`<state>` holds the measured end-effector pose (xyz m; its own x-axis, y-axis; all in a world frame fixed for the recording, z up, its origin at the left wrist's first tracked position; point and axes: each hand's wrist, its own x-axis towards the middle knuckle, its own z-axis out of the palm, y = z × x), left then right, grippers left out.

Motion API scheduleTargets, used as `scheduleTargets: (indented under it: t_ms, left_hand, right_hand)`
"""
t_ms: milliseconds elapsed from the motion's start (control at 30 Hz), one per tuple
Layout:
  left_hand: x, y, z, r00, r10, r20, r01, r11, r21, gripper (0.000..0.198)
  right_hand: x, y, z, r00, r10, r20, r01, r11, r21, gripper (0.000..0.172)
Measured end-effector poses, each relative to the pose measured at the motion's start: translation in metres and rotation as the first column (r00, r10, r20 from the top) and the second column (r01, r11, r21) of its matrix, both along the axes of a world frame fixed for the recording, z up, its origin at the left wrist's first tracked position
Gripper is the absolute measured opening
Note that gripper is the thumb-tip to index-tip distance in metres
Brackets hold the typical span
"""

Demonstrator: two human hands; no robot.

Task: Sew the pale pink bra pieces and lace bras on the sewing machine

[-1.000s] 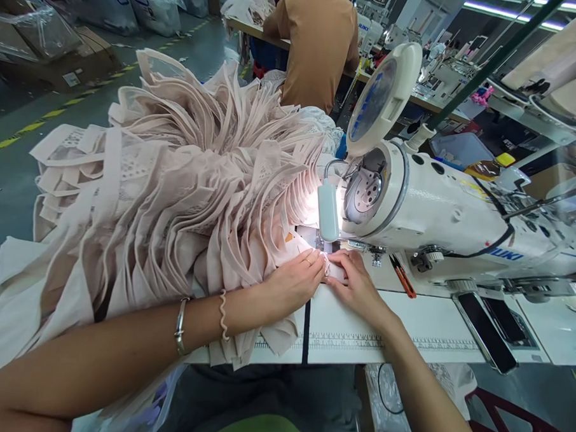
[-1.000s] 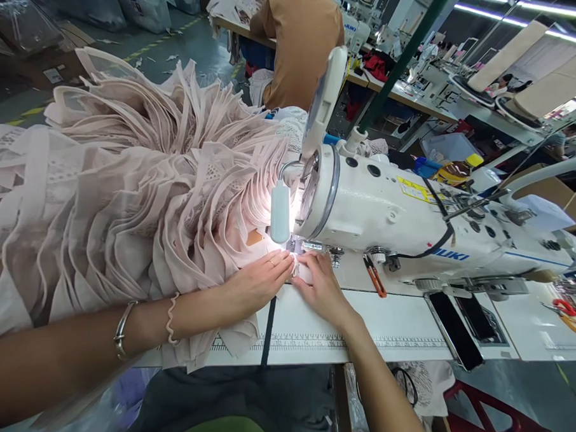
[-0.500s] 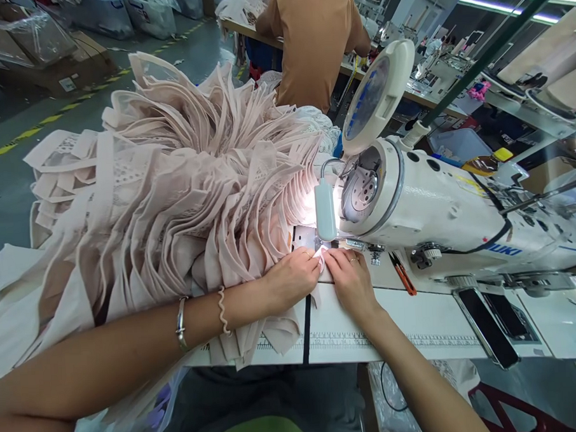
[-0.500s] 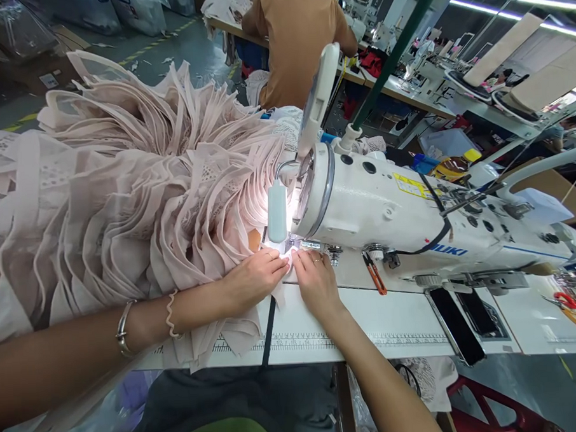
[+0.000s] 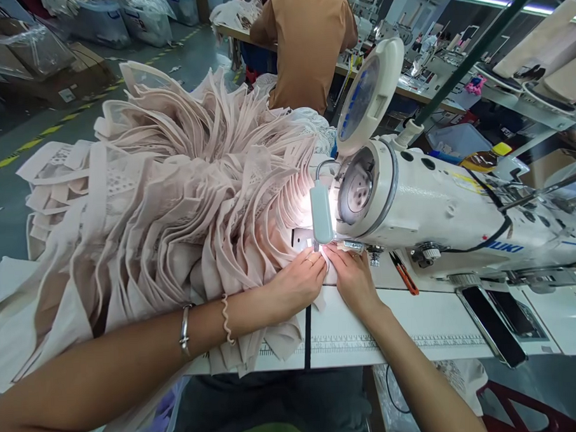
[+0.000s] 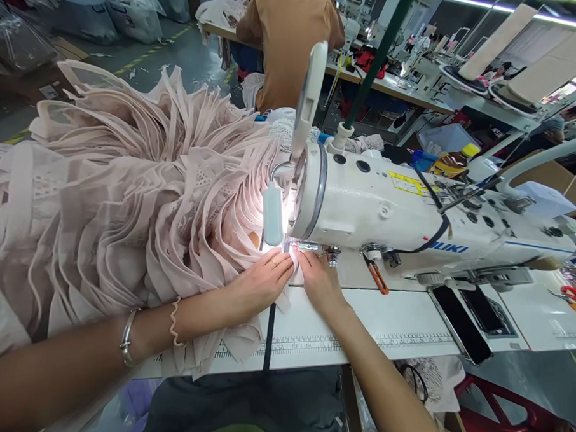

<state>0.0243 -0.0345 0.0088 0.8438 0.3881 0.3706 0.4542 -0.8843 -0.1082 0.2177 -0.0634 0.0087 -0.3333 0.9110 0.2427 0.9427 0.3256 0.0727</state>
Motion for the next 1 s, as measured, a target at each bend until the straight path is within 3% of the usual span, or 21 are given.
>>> scheduleTargets:
  t_ms: [133,400,833,1000]
  left_hand:
    - [-0.001,0.001,0.0,1.0,0.002,-0.012,-0.002,1.0,0.007,0.032]
    - [-0.003,0.007,0.0,1.0,-0.016,-0.008,0.016,1.0,-0.016,0.032]
    - [-0.003,0.013,-0.006,0.999,0.021,0.041,-0.021,1.0,0.006,0.026]
    - [-0.003,0.015,-0.005,0.999,0.037,0.03,-0.037,0.999,-0.006,0.027]
  right_hand:
    - [0.001,0.001,-0.002,1.0,-0.029,-0.012,0.029,0.999,-0.041,0.054]
    - [0.0,0.002,-0.007,0.999,-0.045,-0.028,0.045,0.999,0.001,0.055]
    - [-0.004,0.006,-0.001,0.989,-0.146,-0.003,0.143,0.974,-0.177,0.053]
    - [-0.004,0.007,0.002,0.992,-0.129,-0.012,0.125,0.978,-0.168,0.056]
